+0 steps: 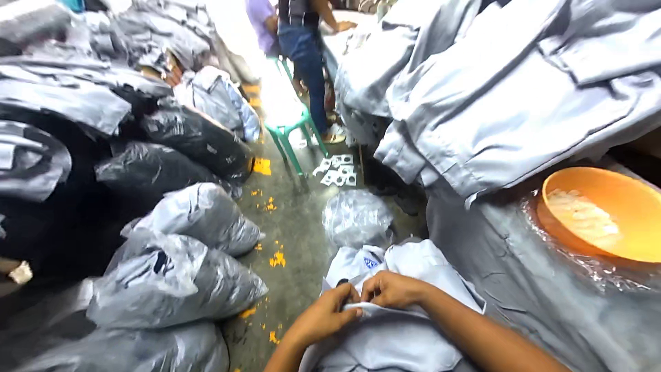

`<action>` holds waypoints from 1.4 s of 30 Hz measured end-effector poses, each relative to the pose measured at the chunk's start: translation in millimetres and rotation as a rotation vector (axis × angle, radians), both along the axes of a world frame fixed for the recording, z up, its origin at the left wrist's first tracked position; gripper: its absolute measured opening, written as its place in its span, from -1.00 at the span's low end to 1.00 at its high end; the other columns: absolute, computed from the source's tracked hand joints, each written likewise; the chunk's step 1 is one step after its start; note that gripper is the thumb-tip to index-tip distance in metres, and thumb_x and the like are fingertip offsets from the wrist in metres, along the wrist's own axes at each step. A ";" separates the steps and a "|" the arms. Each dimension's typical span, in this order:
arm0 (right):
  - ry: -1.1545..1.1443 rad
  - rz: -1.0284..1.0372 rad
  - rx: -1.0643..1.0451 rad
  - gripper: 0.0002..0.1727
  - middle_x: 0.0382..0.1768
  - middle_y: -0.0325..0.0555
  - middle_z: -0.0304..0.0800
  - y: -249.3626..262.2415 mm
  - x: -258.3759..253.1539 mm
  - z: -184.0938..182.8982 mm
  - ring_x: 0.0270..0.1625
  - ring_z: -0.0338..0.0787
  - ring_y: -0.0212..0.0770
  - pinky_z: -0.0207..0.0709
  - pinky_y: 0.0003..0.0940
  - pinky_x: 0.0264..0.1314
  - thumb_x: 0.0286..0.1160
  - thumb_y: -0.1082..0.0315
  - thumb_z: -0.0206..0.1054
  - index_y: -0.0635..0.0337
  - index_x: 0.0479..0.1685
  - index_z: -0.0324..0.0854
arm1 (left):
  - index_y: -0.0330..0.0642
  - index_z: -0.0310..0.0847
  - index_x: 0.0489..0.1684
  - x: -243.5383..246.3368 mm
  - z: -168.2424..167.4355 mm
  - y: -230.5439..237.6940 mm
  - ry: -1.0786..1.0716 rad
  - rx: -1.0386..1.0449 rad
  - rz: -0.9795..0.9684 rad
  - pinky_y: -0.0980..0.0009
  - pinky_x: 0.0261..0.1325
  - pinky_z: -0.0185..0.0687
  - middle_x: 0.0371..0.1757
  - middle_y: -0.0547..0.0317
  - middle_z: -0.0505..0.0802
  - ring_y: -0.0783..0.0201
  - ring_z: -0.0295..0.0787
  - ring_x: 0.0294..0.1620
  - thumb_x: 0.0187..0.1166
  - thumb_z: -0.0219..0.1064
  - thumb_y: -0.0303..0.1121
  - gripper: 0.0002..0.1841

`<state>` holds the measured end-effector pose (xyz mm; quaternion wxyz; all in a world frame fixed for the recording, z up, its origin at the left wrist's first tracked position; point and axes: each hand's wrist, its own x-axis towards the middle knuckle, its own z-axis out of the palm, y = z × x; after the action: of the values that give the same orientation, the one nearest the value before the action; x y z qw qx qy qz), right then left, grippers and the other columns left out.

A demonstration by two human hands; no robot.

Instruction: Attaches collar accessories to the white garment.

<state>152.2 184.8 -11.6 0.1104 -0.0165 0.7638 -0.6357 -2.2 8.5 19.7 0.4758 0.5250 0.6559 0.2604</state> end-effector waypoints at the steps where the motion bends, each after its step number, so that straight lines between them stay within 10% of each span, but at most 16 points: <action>1: -0.006 0.008 0.004 -0.86 -0.19 0.08 0.81 -0.6 -0.7 1.1 -0.20 0.69 -0.30 0.57 -0.29 -0.01 0.49 0.58 0.34 0.51 -0.10 0.74 | -0.40 0.63 0.00 -0.5 -0.3 0.1 -0.010 -0.026 0.000 0.27 -0.06 0.56 -0.26 0.04 0.73 0.29 0.63 -0.25 0.63 0.34 -0.34 -0.75; 7: 0.021 -0.158 0.282 -0.70 0.03 0.34 0.75 -14.4 8.7 6.4 0.18 0.73 0.20 0.49 0.11 0.38 0.69 0.37 0.26 0.49 0.07 0.71 | -0.32 0.63 -0.25 -2.0 -1.3 -7.9 -0.011 -0.060 0.075 0.38 -0.25 0.44 -0.44 0.22 0.61 0.42 0.49 -0.42 0.56 0.34 -0.35 -0.83; 12: 0.113 -0.184 0.478 -0.53 -0.14 0.27 0.80 -18.5 44.2 16.7 0.11 0.75 0.27 0.42 0.29 0.26 0.64 0.04 0.35 0.41 -0.10 0.77 | -0.24 0.62 -0.38 -2.1 10.6 -23.2 0.004 0.068 0.186 0.54 -0.38 0.37 -0.55 0.39 0.57 0.58 0.44 -0.53 0.47 0.36 -0.37 -0.88; 21: -0.071 -0.260 0.650 -0.76 -0.18 0.31 0.84 14.3 114.0 38.9 0.08 0.78 0.38 0.39 0.46 0.24 0.46 0.33 0.46 0.42 -0.23 0.79 | -0.20 0.64 -0.44 15.2 64.8 -55.9 0.027 0.378 0.193 0.78 -0.48 0.31 -0.61 0.49 0.60 0.78 0.42 -0.59 0.39 0.39 -0.41 -0.91; 26: 0.431 -0.167 0.365 -0.64 -0.45 -0.26 0.78 42.0 170.8 77.0 -0.25 0.71 -0.48 0.52 -0.46 0.00 0.55 0.04 0.40 0.18 -0.38 0.75 | -0.19 0.57 -0.32 26.5 98.6 -74.5 -0.188 0.434 -0.051 0.81 -0.38 0.32 -0.51 0.40 0.61 0.79 0.44 -0.47 0.64 0.36 -0.28 -0.80; 29: 0.243 -0.299 0.489 -0.67 -0.48 -0.13 0.76 49.0 168.9 83.6 -0.39 0.69 -0.40 0.57 -0.40 -0.27 0.46 0.15 0.43 0.31 -0.35 0.76 | -0.17 0.67 -0.34 30.5 76.0 -58.9 -0.083 0.236 0.099 0.71 -0.37 0.48 -0.50 0.46 0.69 0.73 0.54 -0.48 0.47 0.41 -0.29 -0.86; 33: -0.337 -0.511 0.833 -0.56 0.15 0.48 0.73 50.4 132.7 46.0 0.29 0.66 0.50 0.31 0.59 0.35 0.53 0.23 0.49 0.40 0.23 0.72 | -0.31 0.61 -0.15 15.5 20.2 -25.7 -0.051 -0.206 0.237 0.39 -0.19 0.58 -0.38 0.22 0.68 0.45 0.58 -0.40 0.65 0.32 -0.39 -0.86; 42: 0.195 -0.424 0.513 -0.76 0.03 0.14 0.82 -7.8 78.5 12.9 0.19 0.78 0.07 0.60 0.11 0.33 0.44 0.38 0.47 0.34 -0.02 0.80 | -0.20 0.55 -0.36 -2.8 -9.6 -40.1 -0.407 -0.224 0.366 0.53 -0.40 0.60 -0.53 0.25 0.75 0.48 0.66 -0.53 0.66 0.25 -0.55 -0.86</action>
<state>230.6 176.9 1.3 -0.0968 0.1103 0.8922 -0.4271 -5.0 -31.6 10.1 0.5977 0.2794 0.6555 0.3676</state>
